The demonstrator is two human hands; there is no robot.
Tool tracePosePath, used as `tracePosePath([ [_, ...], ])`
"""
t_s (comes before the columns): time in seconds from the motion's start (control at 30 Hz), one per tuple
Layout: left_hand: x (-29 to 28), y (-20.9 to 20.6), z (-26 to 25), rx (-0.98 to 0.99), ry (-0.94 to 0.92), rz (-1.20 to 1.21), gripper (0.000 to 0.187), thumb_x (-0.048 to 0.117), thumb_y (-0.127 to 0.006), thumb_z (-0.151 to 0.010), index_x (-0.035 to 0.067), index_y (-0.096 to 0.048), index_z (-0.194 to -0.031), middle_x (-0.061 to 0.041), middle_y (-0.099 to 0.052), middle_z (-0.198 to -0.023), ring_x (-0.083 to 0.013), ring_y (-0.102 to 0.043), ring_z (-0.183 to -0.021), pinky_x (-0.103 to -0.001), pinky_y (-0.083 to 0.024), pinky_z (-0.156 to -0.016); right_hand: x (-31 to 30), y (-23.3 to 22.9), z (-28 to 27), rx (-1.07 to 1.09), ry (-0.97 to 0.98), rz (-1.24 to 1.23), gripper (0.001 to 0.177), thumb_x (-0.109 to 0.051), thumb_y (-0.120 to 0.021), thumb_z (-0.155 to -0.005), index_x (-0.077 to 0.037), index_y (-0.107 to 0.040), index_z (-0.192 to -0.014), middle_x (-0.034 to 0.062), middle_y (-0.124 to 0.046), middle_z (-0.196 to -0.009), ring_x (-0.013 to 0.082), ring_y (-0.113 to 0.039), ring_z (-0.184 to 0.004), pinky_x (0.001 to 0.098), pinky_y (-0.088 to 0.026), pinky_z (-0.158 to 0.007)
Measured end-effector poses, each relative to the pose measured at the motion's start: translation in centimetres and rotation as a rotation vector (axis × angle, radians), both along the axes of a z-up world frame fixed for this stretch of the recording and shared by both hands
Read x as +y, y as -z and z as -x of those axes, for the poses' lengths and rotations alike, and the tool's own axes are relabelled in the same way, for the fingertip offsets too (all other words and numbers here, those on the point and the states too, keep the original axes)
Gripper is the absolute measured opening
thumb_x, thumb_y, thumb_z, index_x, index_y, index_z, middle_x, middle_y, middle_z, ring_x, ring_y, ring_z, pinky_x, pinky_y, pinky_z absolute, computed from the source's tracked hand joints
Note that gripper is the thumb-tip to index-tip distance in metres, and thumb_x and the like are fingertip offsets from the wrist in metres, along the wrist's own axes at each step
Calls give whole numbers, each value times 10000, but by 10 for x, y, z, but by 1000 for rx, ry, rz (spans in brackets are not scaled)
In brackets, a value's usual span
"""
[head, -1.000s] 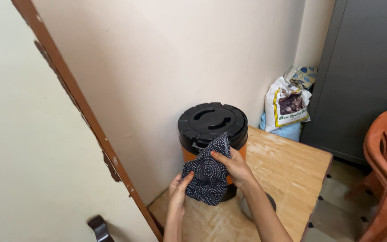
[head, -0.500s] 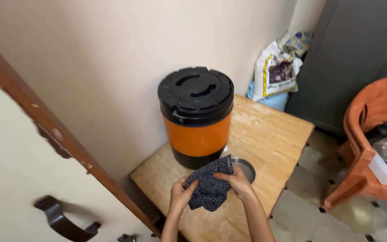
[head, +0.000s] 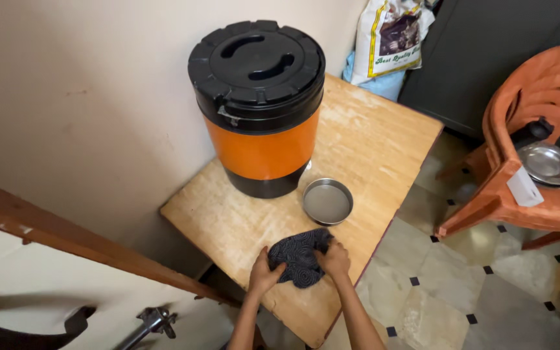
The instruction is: The person wipes down a wooden table surface using a cloth, moving around a large orange container and a metal bowl to clean the entire area.
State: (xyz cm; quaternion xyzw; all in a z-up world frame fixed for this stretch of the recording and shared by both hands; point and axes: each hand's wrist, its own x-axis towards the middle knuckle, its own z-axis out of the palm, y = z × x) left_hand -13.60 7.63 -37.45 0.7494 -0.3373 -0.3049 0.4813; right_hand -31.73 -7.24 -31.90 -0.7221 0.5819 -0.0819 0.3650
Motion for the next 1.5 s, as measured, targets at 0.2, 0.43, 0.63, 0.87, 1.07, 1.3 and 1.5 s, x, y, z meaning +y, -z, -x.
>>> tracePosePath([
  [0.2, 17, -10, 11, -210, 134, -241, 727, 252, -834, -748, -4, -555, -1369, -234, -617, -1354, -383, -587, -1282, -401, -461, -1109, 31, 51, -15, -82, 134, 184, 579, -329, -749, -830, 78, -613, -1218, 280, -670, -1246, 425, -631, -1197, 450, -514, -1068],
  [0.43, 23, -8, -2, -350, 307, -244, 642, 228, -817, -778, 33, -596, -1348, -207, -554, -1434, -392, -470, -1354, -433, -369, -1143, 61, 91, -42, 36, 114, 282, 986, -489, -722, -833, 164, -338, -1464, 351, -344, -1542, 475, -268, -1467, 556, -174, -1215],
  [0.63, 28, 4, -10, -424, 362, -181, 483, 42, -687, -775, 61, -666, -1257, -177, -672, -1292, -378, -587, -1240, -440, -458, -1070, 97, 60, -64, 135, -62, 353, 1014, -621, -636, -884, 85, -301, -1531, 338, -198, -1629, 462, -73, -1546, 628, 21, -1205],
  [0.87, 27, 16, -22, -120, 162, -257, 504, -53, -547, -841, 109, -708, -1290, -176, -736, -1179, -346, -727, -970, -373, -562, -858, 112, 15, -62, 232, -342, 53, 1092, -532, -752, -772, -16, -255, -1596, 260, -146, -1683, 372, -91, -1544, 592, 12, -1214],
  [1.07, 20, 57, -18, 125, 21, -24, 329, 167, -649, -965, 26, -668, -1262, -124, -765, -1155, -188, -738, -1044, -310, -566, -891, 108, 67, -49, 35, -308, 433, 617, -217, -703, -880, 27, -545, -1424, 259, -563, -1446, 378, -461, -1411, 534, -222, -1230],
  [1.3, 3, 55, 5, 297, -259, 71, 330, 291, -601, -1053, 19, -699, -1213, -102, -758, -1048, -176, -684, -945, -277, -544, -849, 68, 68, -10, -363, 148, -213, 401, -334, -669, -905, 3, -747, -1109, 230, -777, -1055, 272, -753, -950, 409, -552, -917],
  [1.5, -4, 26, 29, 213, -109, 66, 298, 210, -638, -992, 29, -680, -1225, -67, -758, -1102, -157, -705, -969, -294, -551, -834, 23, 65, 61, -284, 535, -124, 563, -446, -634, -913, 13, -666, -1239, 243, -705, -1173, 320, -652, -1108, 386, -469, -983],
])
